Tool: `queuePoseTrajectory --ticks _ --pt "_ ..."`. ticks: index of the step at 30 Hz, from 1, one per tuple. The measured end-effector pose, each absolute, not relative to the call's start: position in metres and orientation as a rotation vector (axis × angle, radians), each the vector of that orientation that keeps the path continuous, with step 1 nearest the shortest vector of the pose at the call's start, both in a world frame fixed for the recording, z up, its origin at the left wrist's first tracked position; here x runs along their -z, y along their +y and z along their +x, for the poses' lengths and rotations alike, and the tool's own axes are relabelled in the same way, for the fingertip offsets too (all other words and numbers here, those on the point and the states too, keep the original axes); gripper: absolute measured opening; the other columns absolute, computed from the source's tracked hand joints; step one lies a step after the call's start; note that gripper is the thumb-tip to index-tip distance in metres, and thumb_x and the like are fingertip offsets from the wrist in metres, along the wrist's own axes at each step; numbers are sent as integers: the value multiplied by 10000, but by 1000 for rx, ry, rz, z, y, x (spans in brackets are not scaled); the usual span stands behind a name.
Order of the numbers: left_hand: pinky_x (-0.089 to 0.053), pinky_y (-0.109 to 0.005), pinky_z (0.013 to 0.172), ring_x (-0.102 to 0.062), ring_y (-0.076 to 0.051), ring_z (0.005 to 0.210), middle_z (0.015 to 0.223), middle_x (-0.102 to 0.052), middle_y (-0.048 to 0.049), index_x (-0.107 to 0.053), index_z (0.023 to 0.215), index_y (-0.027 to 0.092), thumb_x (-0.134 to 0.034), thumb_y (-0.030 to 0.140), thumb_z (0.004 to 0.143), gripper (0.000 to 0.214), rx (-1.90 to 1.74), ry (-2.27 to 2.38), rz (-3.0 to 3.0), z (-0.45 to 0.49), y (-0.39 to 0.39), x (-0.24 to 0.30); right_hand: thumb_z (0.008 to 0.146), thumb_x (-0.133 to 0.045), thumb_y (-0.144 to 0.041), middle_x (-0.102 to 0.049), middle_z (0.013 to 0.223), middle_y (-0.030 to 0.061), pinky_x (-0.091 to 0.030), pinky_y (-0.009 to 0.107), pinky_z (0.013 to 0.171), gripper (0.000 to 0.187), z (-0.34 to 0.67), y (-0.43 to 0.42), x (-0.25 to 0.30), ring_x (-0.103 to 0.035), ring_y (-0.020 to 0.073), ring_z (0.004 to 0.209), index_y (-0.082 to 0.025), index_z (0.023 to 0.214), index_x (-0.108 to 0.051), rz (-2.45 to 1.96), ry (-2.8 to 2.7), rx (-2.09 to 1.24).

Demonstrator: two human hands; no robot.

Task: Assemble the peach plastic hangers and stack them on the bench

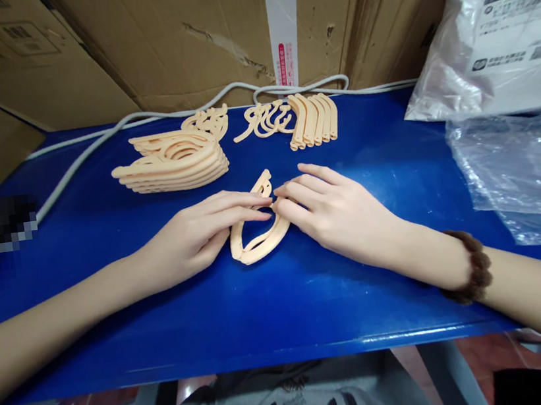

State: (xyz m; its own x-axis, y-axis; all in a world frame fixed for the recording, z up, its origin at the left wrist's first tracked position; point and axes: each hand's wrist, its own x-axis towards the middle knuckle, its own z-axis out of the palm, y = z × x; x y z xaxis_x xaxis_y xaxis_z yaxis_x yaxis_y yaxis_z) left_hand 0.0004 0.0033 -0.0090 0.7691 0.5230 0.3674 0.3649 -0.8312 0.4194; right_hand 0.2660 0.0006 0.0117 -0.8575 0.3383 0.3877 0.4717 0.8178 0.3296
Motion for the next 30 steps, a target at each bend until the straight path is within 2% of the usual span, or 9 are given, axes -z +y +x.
queuePoseTrajectory --ticks 3,5,9,14,21,25,30 --pt "-456 -324 1158 -552 -177 1362 1430 -625 -106 -672 1253 126 -389 -70 916 482 -714 654 2632 1 4 10 1013 -503 -165 -724 1182 106 -407 407 1079 193 267 1 -12 -645 232 1077 -126 1118 -661 -682 -2682 630" --pt "-454 -329 1161 -552 -182 1359 1429 -627 -109 -666 1261 117 -396 -53 940 453 -721 648 2633 1 4 10 1008 -517 -178 -713 1180 114 -419 387 1004 185 268 0 -13 -631 233 1055 -133 1116 -661 -755 -2647 682" --pt "-469 -356 1151 -559 -195 1342 1430 -629 -107 -650 1276 113 -412 -7 989 391 -727 626 2655 3 3 9 1015 -519 -248 -709 1013 98 -384 374 831 187 269 -1 -15 -604 223 875 -146 1060 -669 -910 -2578 761" --pt "-480 -363 1142 -566 -190 1324 1431 -625 -104 -616 1321 124 -423 -30 985 417 -730 609 2692 4 2 8 1042 -472 -281 -708 910 72 -347 385 823 234 271 -1 -13 -601 223 839 -155 1074 -667 -993 -2598 694" --pt "-504 -425 1107 -569 -233 1291 1394 -617 -138 -576 1368 126 -477 89 1029 354 -762 671 2845 9 -2 7 1019 -501 -250 -737 1030 117 -388 413 840 266 274 3 -13 -634 261 929 -119 1189 -658 -891 -2642 505" --pt "-463 -466 1151 -509 -262 1373 1424 -579 -168 -519 1415 123 -535 205 1034 391 -748 694 2851 10 -2 6 1019 -495 -234 -710 1243 163 -437 416 853 366 273 5 -12 -641 275 1042 -83 1337 -591 -773 -2692 363" --pt "-422 -506 1183 -465 -298 1423 1476 -520 -200 -420 1489 129 -590 350 1012 553 -713 736 2794 8 0 5 996 -564 -400 -696 1281 197 -459 427 907 502 271 6 -10 -647 296 1085 -42 1347 -580 -698 -2696 273"
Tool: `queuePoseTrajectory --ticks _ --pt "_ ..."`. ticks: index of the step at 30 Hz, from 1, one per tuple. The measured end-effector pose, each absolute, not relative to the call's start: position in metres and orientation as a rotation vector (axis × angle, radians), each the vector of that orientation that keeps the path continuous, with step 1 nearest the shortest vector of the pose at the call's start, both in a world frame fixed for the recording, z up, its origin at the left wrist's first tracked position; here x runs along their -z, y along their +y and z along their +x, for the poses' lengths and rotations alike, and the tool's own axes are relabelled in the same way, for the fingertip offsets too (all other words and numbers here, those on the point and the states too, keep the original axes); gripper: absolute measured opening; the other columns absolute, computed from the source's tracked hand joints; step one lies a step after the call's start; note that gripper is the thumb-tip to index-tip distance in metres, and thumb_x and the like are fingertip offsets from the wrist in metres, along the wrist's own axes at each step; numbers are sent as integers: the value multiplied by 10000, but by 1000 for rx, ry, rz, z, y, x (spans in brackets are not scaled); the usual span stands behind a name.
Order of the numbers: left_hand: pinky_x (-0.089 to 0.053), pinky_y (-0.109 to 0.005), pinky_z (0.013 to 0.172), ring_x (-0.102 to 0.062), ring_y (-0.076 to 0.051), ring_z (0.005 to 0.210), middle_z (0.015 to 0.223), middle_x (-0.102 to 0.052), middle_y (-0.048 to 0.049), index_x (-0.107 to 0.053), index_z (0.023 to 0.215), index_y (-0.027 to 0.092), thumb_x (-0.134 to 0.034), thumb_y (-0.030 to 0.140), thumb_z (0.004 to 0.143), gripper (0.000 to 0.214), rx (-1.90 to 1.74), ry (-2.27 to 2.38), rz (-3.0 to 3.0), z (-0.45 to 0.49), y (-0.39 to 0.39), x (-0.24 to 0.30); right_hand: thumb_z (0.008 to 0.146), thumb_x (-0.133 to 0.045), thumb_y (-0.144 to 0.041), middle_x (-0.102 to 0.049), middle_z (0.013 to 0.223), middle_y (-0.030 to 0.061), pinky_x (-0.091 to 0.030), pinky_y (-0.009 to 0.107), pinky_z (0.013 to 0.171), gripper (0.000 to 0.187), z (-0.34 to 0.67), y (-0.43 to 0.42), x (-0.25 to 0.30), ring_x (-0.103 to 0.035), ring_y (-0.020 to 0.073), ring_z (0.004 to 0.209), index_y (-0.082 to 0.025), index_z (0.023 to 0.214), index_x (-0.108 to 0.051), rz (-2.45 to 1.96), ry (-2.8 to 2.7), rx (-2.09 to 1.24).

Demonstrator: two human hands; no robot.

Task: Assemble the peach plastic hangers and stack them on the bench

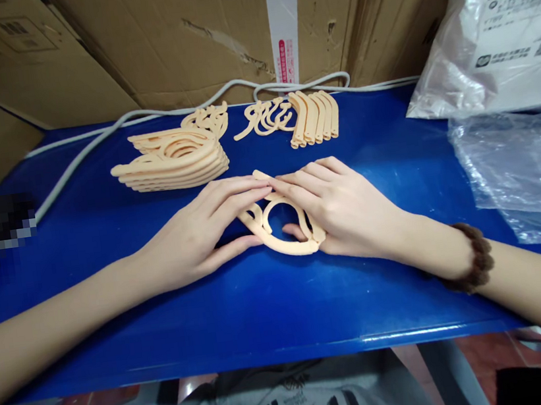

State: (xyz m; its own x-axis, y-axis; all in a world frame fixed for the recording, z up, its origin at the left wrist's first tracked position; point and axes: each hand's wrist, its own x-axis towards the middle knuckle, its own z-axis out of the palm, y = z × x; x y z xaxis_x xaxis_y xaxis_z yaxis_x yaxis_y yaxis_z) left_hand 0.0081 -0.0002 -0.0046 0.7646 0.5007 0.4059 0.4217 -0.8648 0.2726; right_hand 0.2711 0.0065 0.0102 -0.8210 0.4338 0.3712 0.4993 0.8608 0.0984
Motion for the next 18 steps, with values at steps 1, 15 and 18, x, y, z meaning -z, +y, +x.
queuePoseTrajectory --ticks 1,15,18 --pt "-416 -510 1187 -459 -303 1430 1486 -511 -205 -410 1496 130 -588 377 1011 572 -704 751 2785 8 0 5 985 -575 -441 -698 1272 202 -458 430 913 539 271 7 -10 -649 302 1090 -41 1346 -579 -693 -2702 249" --pt "-470 -458 995 -593 -319 1184 1362 -627 -200 -467 1454 83 -421 759 943 848 -636 789 2730 6 0 6 793 -675 -742 -688 1287 151 -447 397 901 834 272 7 -14 -655 275 1100 -161 1376 -539 -551 -2708 -289" --pt "-478 -442 951 -598 -305 1096 1261 -661 -183 -535 1390 81 -421 812 903 885 -620 787 2761 6 0 5 798 -671 -743 -724 1188 115 -452 376 850 838 271 6 -16 -673 248 991 -174 1397 -533 -542 -2678 -270"
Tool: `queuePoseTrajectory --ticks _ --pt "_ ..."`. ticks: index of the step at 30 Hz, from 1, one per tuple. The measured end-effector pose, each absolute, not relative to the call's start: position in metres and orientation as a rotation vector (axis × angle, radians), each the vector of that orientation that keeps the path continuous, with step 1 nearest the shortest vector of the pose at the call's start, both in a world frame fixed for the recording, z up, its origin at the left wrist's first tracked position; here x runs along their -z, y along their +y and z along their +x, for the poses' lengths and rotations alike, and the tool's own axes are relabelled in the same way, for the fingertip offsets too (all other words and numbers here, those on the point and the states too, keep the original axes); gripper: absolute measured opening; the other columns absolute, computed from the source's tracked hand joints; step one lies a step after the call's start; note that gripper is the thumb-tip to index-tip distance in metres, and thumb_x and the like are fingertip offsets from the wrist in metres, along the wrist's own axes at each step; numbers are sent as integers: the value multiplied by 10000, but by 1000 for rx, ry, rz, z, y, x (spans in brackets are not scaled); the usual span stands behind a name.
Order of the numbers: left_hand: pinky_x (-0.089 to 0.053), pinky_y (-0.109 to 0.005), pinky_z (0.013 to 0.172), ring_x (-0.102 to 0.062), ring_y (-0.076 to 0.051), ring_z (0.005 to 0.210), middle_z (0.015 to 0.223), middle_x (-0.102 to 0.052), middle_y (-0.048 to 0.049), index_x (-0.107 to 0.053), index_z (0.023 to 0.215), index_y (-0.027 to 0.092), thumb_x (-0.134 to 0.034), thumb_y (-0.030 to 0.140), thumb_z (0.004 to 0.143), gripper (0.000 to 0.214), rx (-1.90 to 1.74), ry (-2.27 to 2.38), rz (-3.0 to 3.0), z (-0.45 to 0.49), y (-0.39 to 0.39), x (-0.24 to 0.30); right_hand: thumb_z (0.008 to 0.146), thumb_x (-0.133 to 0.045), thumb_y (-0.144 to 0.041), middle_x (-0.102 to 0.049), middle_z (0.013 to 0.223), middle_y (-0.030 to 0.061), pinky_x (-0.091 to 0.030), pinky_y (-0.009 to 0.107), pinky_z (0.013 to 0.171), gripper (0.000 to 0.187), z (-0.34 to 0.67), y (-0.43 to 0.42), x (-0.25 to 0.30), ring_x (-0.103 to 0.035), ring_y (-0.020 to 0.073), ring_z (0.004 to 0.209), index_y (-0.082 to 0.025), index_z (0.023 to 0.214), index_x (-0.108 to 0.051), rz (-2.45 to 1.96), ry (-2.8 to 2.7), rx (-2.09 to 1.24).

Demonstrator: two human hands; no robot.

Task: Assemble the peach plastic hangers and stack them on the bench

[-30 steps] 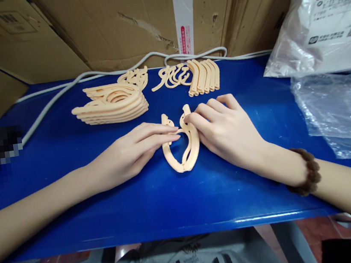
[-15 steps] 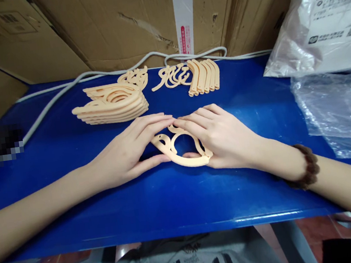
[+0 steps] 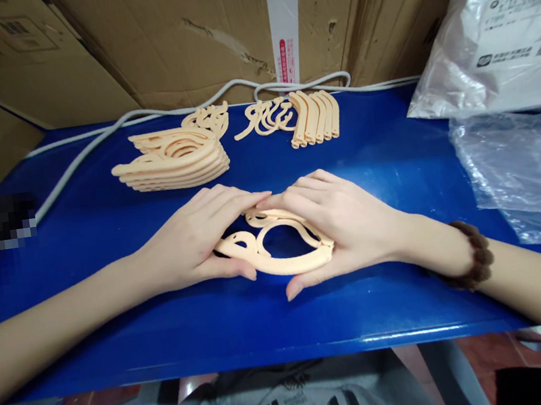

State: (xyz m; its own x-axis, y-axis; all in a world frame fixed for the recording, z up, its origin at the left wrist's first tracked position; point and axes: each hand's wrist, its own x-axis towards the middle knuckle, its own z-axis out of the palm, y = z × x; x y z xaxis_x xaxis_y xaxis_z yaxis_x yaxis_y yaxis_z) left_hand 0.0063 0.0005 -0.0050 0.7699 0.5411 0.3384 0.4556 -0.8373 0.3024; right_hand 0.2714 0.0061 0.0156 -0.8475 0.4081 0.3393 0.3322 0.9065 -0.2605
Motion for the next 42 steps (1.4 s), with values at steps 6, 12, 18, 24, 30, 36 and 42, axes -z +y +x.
queuePoseTrajectory --ticks 6,12,18,24,30,36,42 --pt "-523 -413 921 -611 -272 1035 1173 -648 -148 -597 1296 132 -512 825 854 826 -861 873 2762 5 -2 3 826 -659 -724 -717 1207 99 -509 348 816 755 275 4 -20 -698 236 971 -206 1367 -567 -673 -2585 -271" --pt "-563 -410 909 -649 -295 1057 1159 -644 -169 -566 1317 121 -619 790 819 836 -999 950 2928 5 -8 0 887 -582 -722 -749 967 56 -501 277 624 810 277 4 -22 -704 199 811 -179 1472 -444 -841 -2389 -638" --pt "-536 -428 942 -667 -325 1090 1185 -658 -166 -523 1395 158 -574 811 835 861 -1019 1062 3107 3 -8 0 932 -645 -526 -595 626 -43 -324 215 423 354 267 2 -27 -475 80 493 -184 1011 -687 -1107 -2018 -1173" --pt "-485 -443 943 -661 -350 1087 1241 -667 -182 -492 1450 131 -519 803 876 884 -916 1068 3197 3 -9 0 903 -696 -477 -530 591 -52 -292 206 404 305 264 2 -31 -429 66 477 -173 931 -705 -1106 -1908 -1328" --pt "-448 -454 1011 -650 -354 1132 1274 -679 -207 -514 1425 58 -490 781 907 890 -880 987 3258 4 -8 -1 906 -707 -439 -531 602 -60 -278 204 414 287 266 2 -29 -422 56 488 -158 967 -707 -1069 -1909 -1355" --pt "-483 -430 1037 -639 -329 1199 1316 -666 -205 -510 1419 64 -554 695 932 799 -881 868 3225 7 -8 -4 907 -703 -455 -518 560 -68 -267 218 423 301 267 1 -29 -418 67 482 -166 990 -707 -1076 -1949 -1353" --pt "-495 -432 1091 -603 -306 1276 1358 -631 -194 -456 1440 73 -657 460 955 652 -874 841 3133 8 -9 -9 989 -553 -517 -568 596 -41 -347 229 452 372 266 2 -28 -464 84 493 -172 997 -691 -1033 -1886 -1334"
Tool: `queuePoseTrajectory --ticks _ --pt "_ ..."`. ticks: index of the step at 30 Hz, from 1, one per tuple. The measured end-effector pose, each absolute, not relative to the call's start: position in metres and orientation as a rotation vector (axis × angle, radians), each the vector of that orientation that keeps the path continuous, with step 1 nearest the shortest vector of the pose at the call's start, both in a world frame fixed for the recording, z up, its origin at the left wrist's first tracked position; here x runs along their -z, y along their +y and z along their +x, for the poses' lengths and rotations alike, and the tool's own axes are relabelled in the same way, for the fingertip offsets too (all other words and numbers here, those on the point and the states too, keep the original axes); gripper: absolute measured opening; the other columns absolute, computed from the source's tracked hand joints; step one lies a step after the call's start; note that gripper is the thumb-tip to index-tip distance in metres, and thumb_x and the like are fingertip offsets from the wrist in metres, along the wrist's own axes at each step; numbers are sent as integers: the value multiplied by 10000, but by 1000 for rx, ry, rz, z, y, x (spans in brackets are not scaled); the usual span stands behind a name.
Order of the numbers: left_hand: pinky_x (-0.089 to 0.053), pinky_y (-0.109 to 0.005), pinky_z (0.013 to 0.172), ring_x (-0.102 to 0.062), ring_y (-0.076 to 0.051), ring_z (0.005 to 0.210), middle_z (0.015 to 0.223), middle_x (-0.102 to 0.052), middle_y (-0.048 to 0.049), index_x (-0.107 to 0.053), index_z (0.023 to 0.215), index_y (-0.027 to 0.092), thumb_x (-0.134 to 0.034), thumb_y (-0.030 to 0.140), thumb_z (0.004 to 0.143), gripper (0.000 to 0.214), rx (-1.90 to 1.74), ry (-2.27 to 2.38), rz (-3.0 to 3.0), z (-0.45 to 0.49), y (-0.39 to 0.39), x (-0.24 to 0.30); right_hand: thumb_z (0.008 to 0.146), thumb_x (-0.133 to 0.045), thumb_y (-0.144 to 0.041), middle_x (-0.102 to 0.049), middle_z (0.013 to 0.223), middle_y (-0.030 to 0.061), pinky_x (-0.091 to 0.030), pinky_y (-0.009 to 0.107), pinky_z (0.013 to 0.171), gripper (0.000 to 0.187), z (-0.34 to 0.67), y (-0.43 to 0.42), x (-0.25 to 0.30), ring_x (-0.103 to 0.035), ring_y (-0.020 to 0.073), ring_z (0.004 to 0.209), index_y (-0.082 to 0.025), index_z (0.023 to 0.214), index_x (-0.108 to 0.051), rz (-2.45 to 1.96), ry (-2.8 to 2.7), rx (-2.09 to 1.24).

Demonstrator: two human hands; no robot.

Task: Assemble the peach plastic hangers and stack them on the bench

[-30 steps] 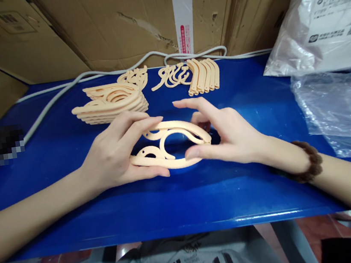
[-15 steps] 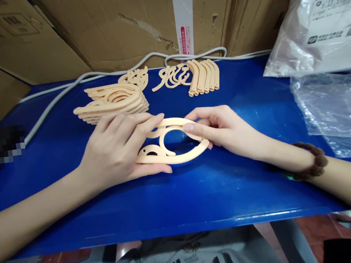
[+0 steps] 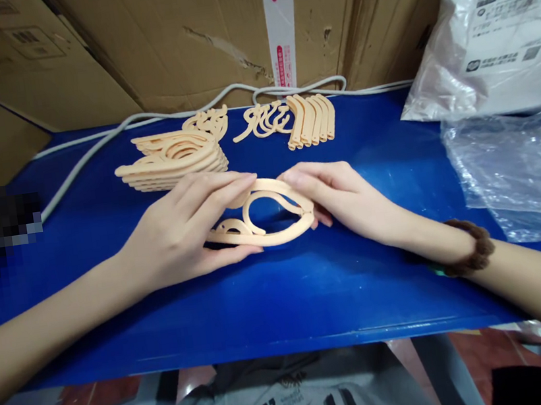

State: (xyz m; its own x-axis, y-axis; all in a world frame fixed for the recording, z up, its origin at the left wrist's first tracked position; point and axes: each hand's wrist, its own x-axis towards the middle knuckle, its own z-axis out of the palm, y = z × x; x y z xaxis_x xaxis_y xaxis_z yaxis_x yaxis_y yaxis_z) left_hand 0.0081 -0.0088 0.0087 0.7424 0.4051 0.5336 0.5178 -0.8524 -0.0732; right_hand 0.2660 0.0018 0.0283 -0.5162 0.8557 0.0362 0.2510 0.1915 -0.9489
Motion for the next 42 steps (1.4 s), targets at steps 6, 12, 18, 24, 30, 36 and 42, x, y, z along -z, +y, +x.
queuePoseTrajectory --ticks 6,12,18,24,30,36,42 --pt "-433 -473 1154 -540 -307 1327 1409 -576 -193 -435 1451 43 -695 401 907 702 786 -924 -2703 -8 7 -41 1013 -491 -491 -671 751 19 -461 283 627 368 270 8 -28 -587 143 664 -185 917 -673 -1103 -1978 -979" --pt "-417 -372 1175 -533 -237 1320 1442 -564 -95 -430 1496 112 -757 523 851 832 986 -1364 -2610 -49 38 -63 989 -553 -435 -660 1194 137 -464 444 976 349 278 12 -14 -605 278 1087 -166 1155 -700 -1029 -2516 -262" --pt "-390 -424 1192 -584 -268 1294 1438 -613 -27 -537 1453 170 -744 678 759 885 811 -1765 -2623 -78 54 -59 1035 -461 -454 -615 1288 158 -456 454 957 432 281 16 -9 -586 290 1096 -154 1281 -648 -969 -2743 30" --pt "-411 -400 1171 -604 -284 1281 1381 -658 -28 -599 1417 196 -734 677 720 857 816 -1809 -2651 -88 66 -52 1044 -440 -443 -616 1292 161 -448 432 941 428 281 15 -10 -583 281 1077 -146 1274 -646 -954 -2763 104" --pt "-408 -427 1174 -592 -299 1300 1386 -654 -63 -574 1445 186 -708 679 721 885 767 -1831 -2674 -84 68 -46 1047 -434 -431 -616 1291 164 -445 426 938 423 281 15 -9 -580 276 1059 -140 1272 -644 -937 -2772 137" --pt "-410 -430 1173 -591 -301 1304 1389 -650 -72 -558 1456 170 -692 701 717 920 735 -1800 -2716 -82 68 -44 1049 -429 -430 -619 1288 162 -452 425 921 425 281 15 -9 -585 275 1047 -141 1278 -642 -931 -2776 153" --pt "-391 -440 1184 -593 -303 1303 1372 -660 -87 -543 1470 164 -684 702 716 937 728 -1799 -2728 -85 69 -46 1048 -430 -428 -615 1292 165 -456 432 934 426 281 15 -9 -584 281 1062 -138 1276 -643 -938 -2779 156"
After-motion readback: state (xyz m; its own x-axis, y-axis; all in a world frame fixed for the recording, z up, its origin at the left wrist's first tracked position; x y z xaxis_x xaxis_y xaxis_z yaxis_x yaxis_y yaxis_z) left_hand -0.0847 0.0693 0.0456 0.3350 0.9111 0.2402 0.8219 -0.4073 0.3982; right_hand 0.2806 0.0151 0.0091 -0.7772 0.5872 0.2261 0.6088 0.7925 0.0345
